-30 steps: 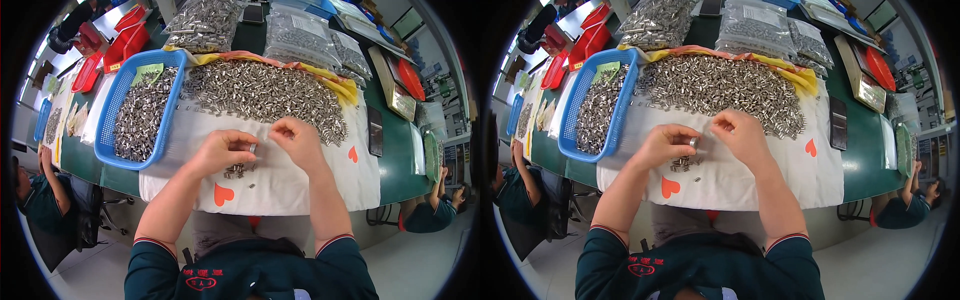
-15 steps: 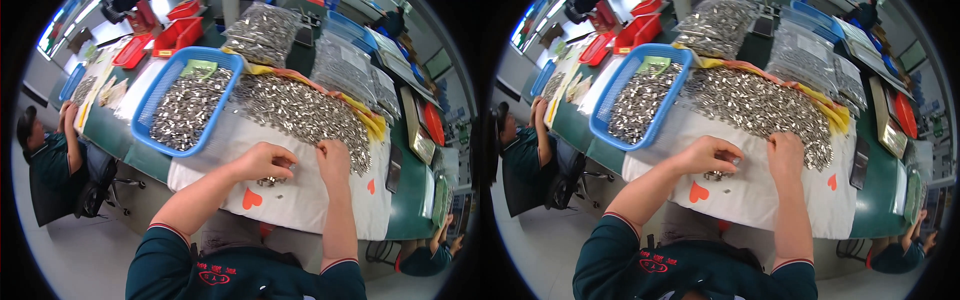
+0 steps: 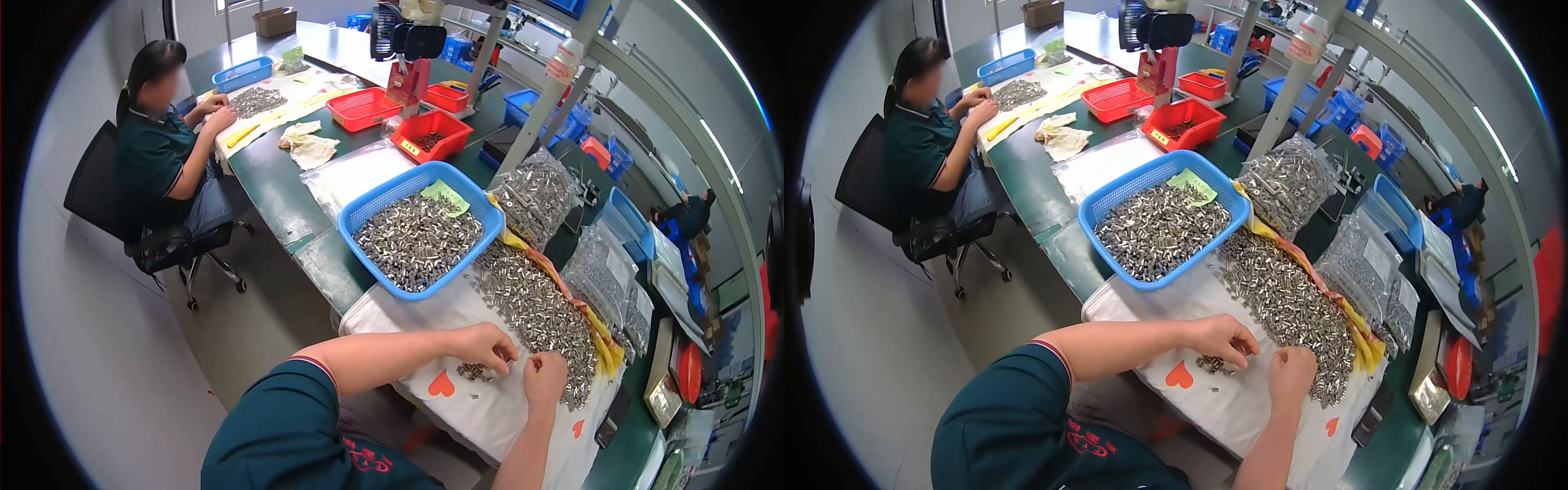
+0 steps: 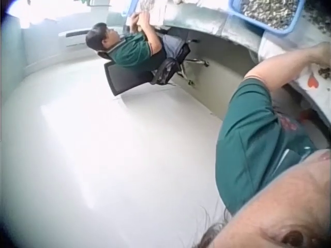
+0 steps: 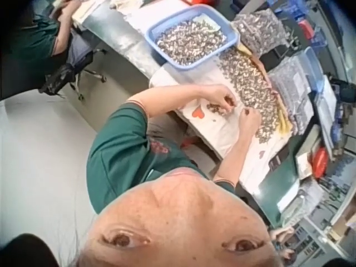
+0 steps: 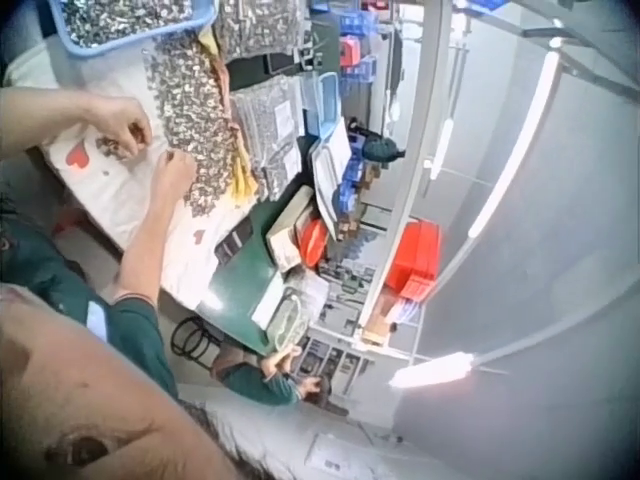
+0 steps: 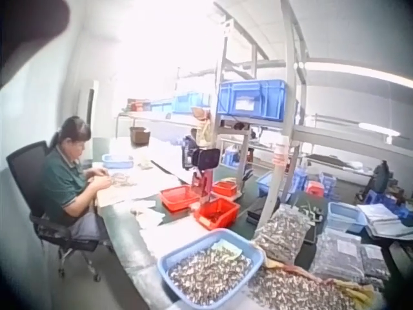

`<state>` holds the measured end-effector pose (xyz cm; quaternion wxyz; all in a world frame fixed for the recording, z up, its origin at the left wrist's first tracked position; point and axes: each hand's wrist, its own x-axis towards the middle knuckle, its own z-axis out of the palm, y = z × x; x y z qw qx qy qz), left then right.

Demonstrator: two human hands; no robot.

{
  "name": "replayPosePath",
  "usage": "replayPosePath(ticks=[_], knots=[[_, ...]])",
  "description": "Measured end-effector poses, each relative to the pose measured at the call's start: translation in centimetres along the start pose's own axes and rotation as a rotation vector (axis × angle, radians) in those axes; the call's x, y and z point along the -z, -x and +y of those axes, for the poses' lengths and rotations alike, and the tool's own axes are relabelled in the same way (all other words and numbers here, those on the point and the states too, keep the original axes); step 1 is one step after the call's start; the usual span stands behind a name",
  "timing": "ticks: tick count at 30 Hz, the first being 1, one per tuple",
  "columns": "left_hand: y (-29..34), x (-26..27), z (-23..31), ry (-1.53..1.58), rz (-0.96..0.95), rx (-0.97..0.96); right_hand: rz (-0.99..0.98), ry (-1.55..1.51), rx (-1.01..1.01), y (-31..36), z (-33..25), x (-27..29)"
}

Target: Manually sorting and inspecting small metal hardware components at a factory workbench.

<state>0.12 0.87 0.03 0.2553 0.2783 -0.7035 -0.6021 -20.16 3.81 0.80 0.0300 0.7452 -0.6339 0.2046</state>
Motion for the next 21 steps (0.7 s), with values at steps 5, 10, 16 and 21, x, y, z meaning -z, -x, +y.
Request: replayPosePath(ticks=[5, 10, 16, 21], knots=[[-0.6, 0.4, 0.2, 0.053, 0.090, 0.035, -0.031, -0.696, -0.263, 0.0, 0.6, -0.9], [-0.7, 1.0, 0.4, 0.142, 0.144, 0.069, -0.127, -1.224, -0.333, 0.2, -1.5, -0.4], [-1.1, 0.6, -1.0, 0.264, 0.149, 0.042, -0.193, -1.076, -0.312, 0.3, -1.5, -0.7], [-0.9, -0.1, -0.8, 0.306, 0.087, 0.104, -0.083, -0.929, -0.146, 0.9, -2.1, 0.6]])
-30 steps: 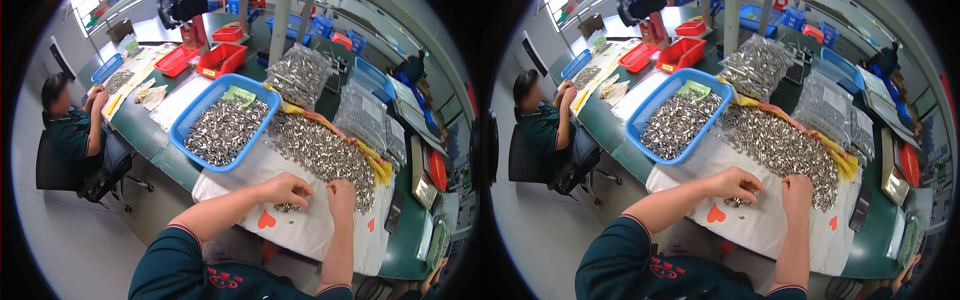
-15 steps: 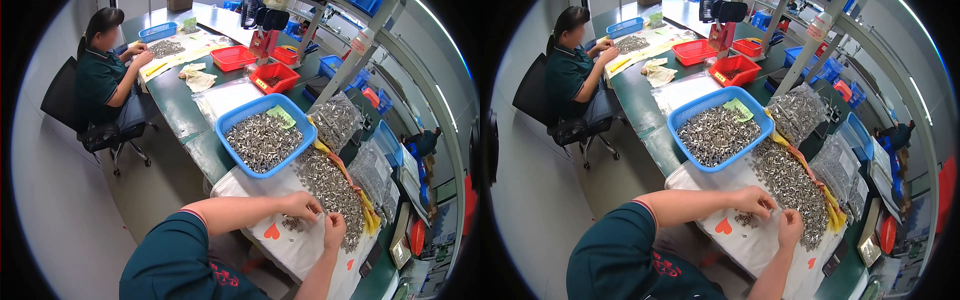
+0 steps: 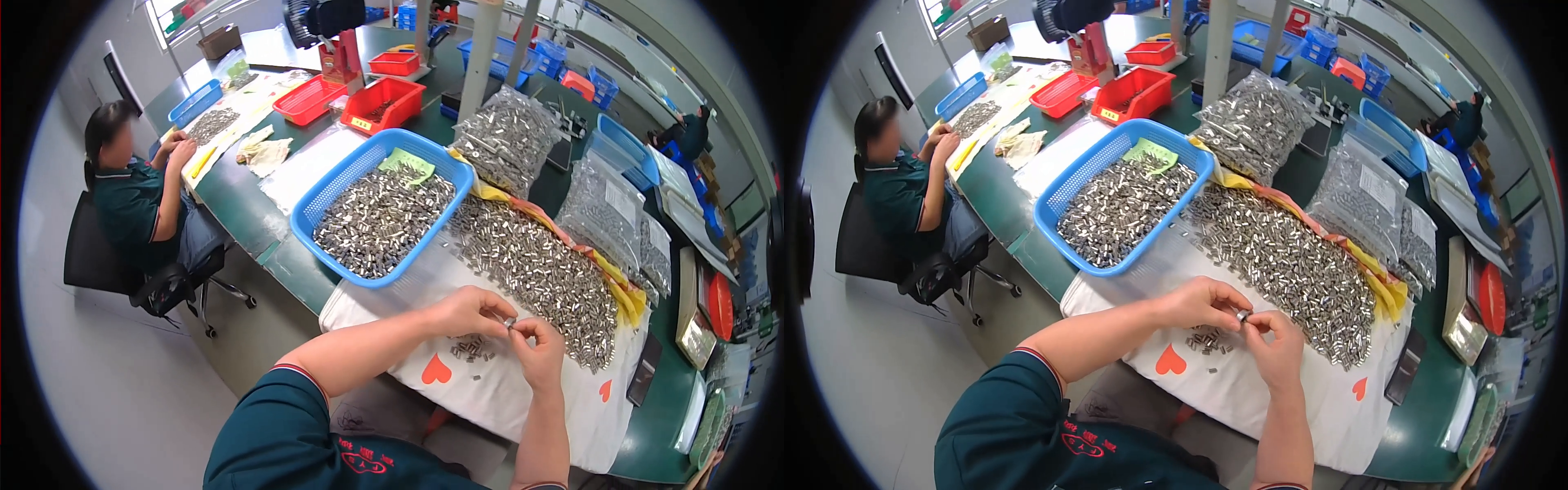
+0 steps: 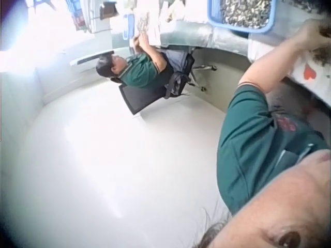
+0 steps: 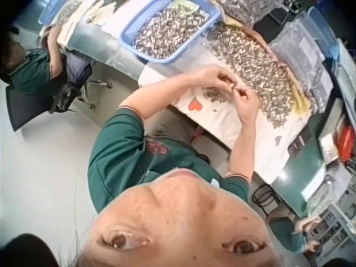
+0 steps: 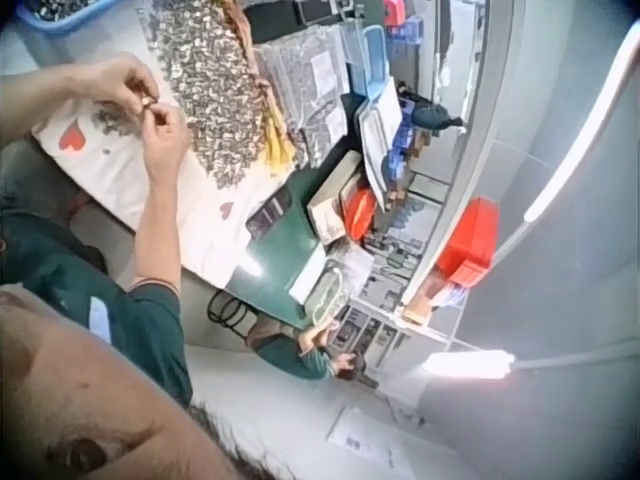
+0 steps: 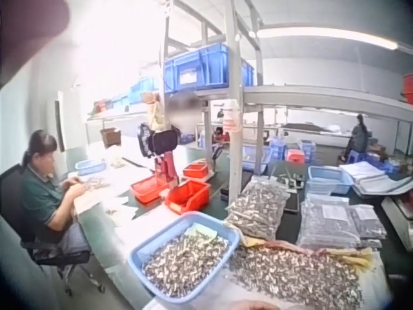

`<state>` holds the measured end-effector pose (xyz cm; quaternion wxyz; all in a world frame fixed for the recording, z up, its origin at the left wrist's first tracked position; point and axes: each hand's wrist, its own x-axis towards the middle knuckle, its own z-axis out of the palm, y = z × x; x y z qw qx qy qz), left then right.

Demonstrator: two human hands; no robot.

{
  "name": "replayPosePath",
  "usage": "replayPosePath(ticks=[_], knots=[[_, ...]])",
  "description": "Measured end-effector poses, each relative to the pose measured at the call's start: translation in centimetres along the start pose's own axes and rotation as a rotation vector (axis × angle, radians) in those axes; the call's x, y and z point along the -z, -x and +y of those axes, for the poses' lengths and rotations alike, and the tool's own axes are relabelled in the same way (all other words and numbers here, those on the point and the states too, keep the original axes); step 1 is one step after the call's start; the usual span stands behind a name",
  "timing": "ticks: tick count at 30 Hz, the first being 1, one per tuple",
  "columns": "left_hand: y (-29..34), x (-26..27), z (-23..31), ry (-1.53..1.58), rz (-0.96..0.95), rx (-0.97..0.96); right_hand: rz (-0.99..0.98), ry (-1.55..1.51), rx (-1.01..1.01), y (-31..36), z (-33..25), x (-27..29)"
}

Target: Manually sorting and inspecting small metal hardware components at a factory workbench.

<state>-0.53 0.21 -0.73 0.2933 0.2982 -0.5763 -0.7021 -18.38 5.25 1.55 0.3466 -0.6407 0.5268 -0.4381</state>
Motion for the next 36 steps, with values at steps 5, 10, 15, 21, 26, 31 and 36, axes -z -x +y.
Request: replayPosePath(ticks=[5, 10, 15, 21, 26, 31, 36], knots=[[-0.2, 0.0, 0.1, -0.069, 0.039, 0.007, 0.084, 0.415, 0.254, 0.2, -0.4, -0.9], [0.4, 0.6, 0.4, 0.019, 0.077, 0.081, 0.021, 0.313, 0.265, -0.4, -1.2, -0.9], [0.1, 0.6, 0.6, 0.056, -0.022, 0.090, -0.134, 0.103, -0.010, -0.6, -0.9, 0.6], [0.3, 0.0, 0.5, -0.103, -0.066, 0.111, 0.032, 0.148, -0.077, -1.5, 0.6, 2.3], [0.6, -0.3, 1.4, -0.199, -0.110, 0.096, 0.210, 0.659, 0.126, -2.3, 2.8, 0.6], [0.7, -0.1, 1.2, -0.236, -0.122, 0.103, 0.185, 0.822, 0.119, -2.3, 3.3, -0.2], [0.6, 0.1, 1.3, -0.199, -0.090, 0.091, 0.135, 0.854, 0.104, -2.1, 2.7, 0.0]])
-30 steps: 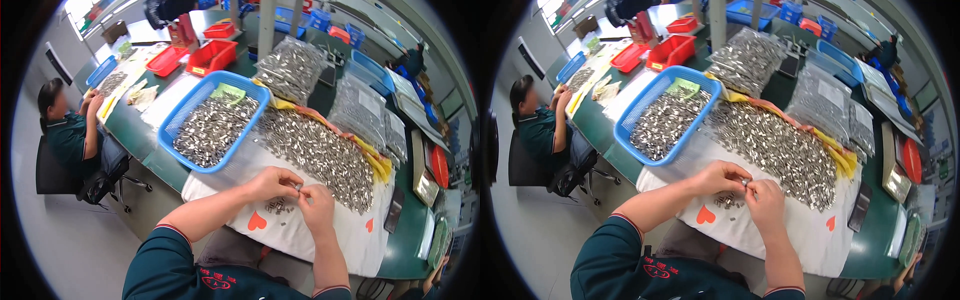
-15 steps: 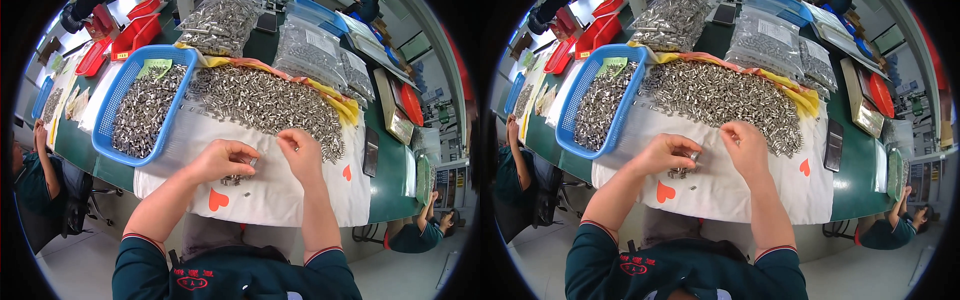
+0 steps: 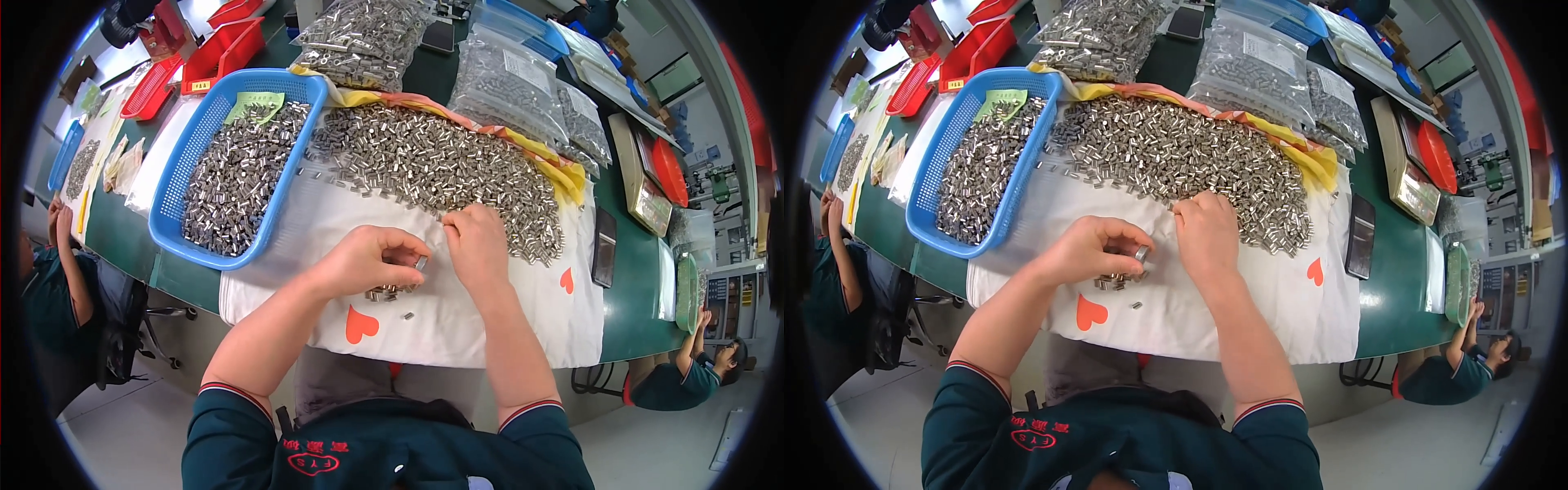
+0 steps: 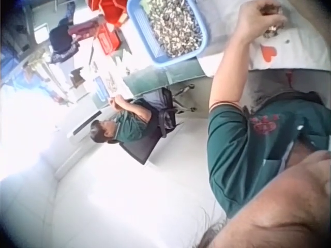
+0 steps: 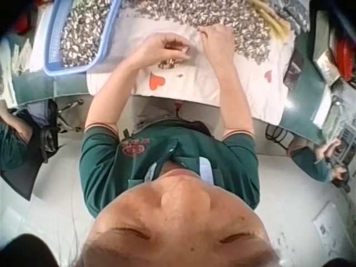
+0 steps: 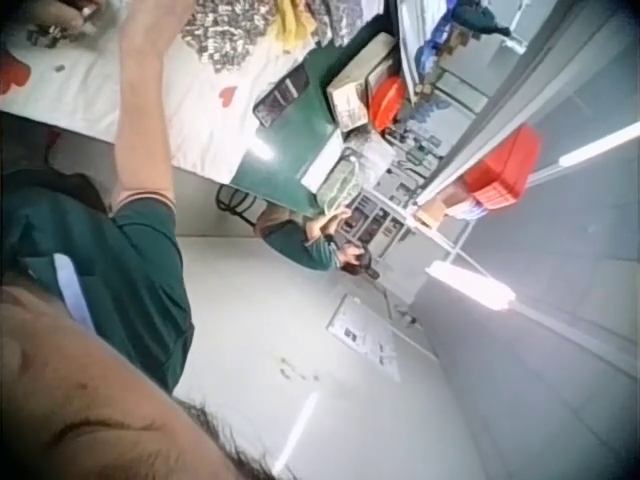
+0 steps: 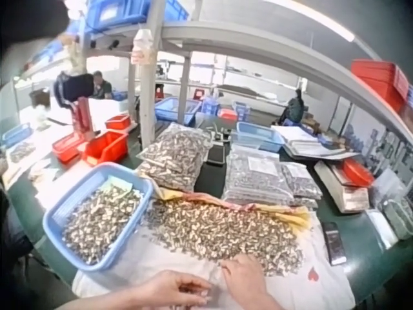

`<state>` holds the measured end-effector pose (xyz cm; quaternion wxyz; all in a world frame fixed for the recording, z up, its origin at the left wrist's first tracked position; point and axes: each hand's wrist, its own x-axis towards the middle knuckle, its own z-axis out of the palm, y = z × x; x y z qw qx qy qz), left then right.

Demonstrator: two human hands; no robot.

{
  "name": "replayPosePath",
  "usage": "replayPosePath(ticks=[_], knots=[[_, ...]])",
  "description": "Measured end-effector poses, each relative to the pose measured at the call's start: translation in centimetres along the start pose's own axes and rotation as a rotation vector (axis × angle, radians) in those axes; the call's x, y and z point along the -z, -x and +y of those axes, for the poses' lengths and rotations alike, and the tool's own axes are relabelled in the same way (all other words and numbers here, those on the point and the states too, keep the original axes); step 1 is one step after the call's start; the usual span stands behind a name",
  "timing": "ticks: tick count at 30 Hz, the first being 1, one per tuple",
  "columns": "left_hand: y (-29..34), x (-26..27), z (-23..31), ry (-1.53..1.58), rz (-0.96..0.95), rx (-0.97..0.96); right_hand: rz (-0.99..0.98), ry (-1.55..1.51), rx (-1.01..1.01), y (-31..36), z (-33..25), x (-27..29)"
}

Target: Manually sorting and inspecting small metal hardware components at a factory workbench.

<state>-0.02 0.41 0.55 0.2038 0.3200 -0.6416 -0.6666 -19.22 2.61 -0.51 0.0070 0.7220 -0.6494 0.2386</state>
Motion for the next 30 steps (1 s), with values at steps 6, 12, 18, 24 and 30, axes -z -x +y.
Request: replayPosePath(ticks=[6, 12, 18, 24, 30], knots=[[-0.6, 0.0, -1.4, 0.201, 0.083, 0.024, -0.153, -0.543, -0.136, 0.7, -1.2, 2.7], [-0.9, 0.2, -1.3, 0.317, 0.100, 0.044, -0.243, -0.806, -0.159, 0.8, -1.6, 2.8], [-0.9, 0.2, -1.3, 0.288, 0.113, 0.028, -0.267, -0.774, -0.157, 1.1, -1.8, 2.7], [-0.8, -0.2, -0.8, 0.209, 0.151, 0.039, -0.116, -0.566, -0.004, 1.4, -2.8, 2.4], [-0.8, 0.0, -0.8, 0.268, 0.140, 0.024, -0.180, -0.725, -0.079, 1.0, -1.8, 2.9]])
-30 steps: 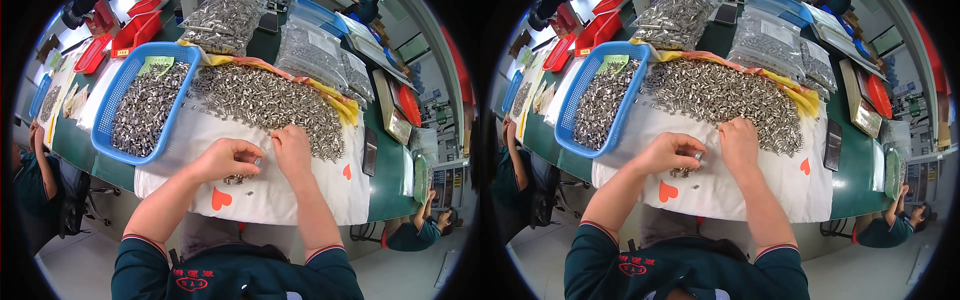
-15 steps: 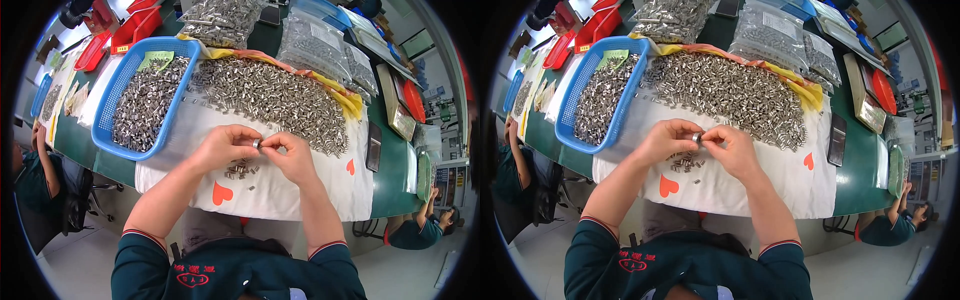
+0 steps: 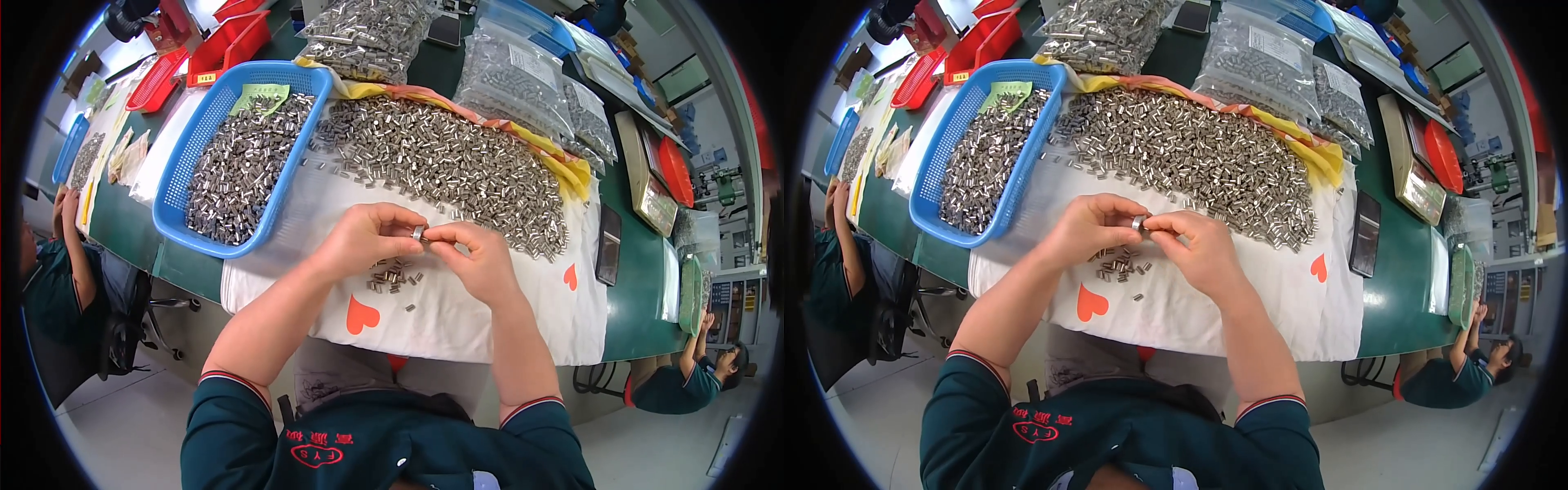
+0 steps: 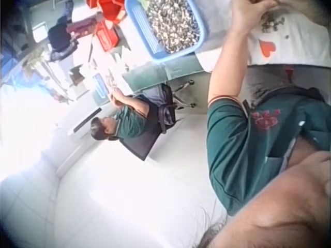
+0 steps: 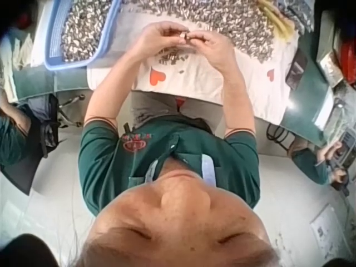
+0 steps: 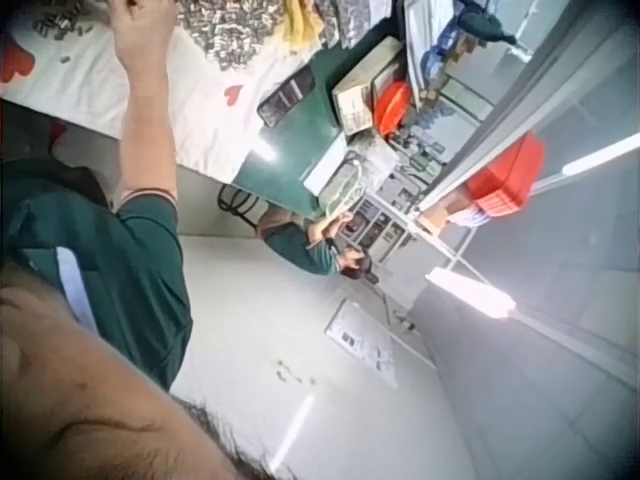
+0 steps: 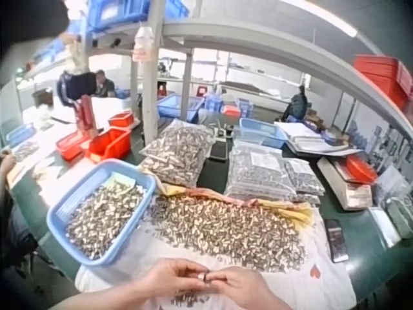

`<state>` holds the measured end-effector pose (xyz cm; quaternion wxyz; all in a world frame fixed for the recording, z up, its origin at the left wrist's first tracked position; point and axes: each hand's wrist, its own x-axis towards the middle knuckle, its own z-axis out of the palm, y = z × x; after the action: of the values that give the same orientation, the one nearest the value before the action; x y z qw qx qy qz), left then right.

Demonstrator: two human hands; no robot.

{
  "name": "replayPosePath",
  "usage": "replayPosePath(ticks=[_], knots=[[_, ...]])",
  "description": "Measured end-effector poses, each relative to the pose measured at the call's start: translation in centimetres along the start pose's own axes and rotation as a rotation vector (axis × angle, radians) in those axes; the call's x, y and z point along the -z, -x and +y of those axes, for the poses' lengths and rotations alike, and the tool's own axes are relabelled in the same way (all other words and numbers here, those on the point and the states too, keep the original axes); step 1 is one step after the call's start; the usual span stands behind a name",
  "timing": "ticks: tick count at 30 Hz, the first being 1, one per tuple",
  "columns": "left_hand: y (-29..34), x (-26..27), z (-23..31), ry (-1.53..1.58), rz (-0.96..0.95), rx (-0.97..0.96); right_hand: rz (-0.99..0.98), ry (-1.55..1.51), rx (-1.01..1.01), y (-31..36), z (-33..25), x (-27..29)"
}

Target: Manually sorting and inspecting small metal hardware components at a factory workbench.

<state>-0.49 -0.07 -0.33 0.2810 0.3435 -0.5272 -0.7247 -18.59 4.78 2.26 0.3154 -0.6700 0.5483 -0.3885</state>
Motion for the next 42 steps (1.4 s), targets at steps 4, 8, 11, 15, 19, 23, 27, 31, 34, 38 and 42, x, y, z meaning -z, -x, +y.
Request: replayPosePath(ticks=[4, 8, 11, 15, 19, 23, 27, 31, 34, 38, 42], knots=[[0.1, 0.2, -0.5, -0.018, -0.021, -0.001, -0.062, -0.067, -0.117, -0.2, 0.5, -0.2], [0.1, -0.1, -0.3, -0.064, -0.065, 0.020, 0.227, 0.177, -0.081, -1.1, 1.9, 1.3], [0.2, -0.2, -0.2, -0.141, -0.104, -0.012, 0.220, 0.407, 0.002, -1.0, 2.9, 0.6], [0.4, -0.3, 0.1, -0.233, -0.121, -0.054, 0.224, 0.603, 0.049, -1.4, 2.9, -0.4], [0.1, 0.0, -0.3, -0.163, -0.092, -0.030, 0.148, 0.677, 0.041, -0.9, 3.1, -0.5], [0.0, 0.0, -0.4, -0.097, -0.069, -0.006, 0.110, 0.617, 0.023, -0.6, 2.7, -0.3], [-0.1, 0.2, -0.4, -0.049, -0.036, -0.001, 0.089, 0.632, 0.030, -0.7, 2.7, -0.6], [-0.3, 0.4, -0.4, 0.003, -0.038, -0.016, 0.101, 0.651, 0.031, -0.5, 2.2, -0.2], [-0.4, 0.6, -0.6, 0.079, -0.048, -0.014, 0.093, 0.636, 0.034, -0.4, 2.0, -0.3], [-0.3, 0.4, -0.5, 0.159, -0.020, -0.044, 0.065, -0.032, -0.105, -0.3, 0.2, -0.2], [-0.2, 0.4, -0.3, 0.123, -0.042, -0.051, 0.078, -0.125, -0.018, -0.2, 0.3, -0.6]])
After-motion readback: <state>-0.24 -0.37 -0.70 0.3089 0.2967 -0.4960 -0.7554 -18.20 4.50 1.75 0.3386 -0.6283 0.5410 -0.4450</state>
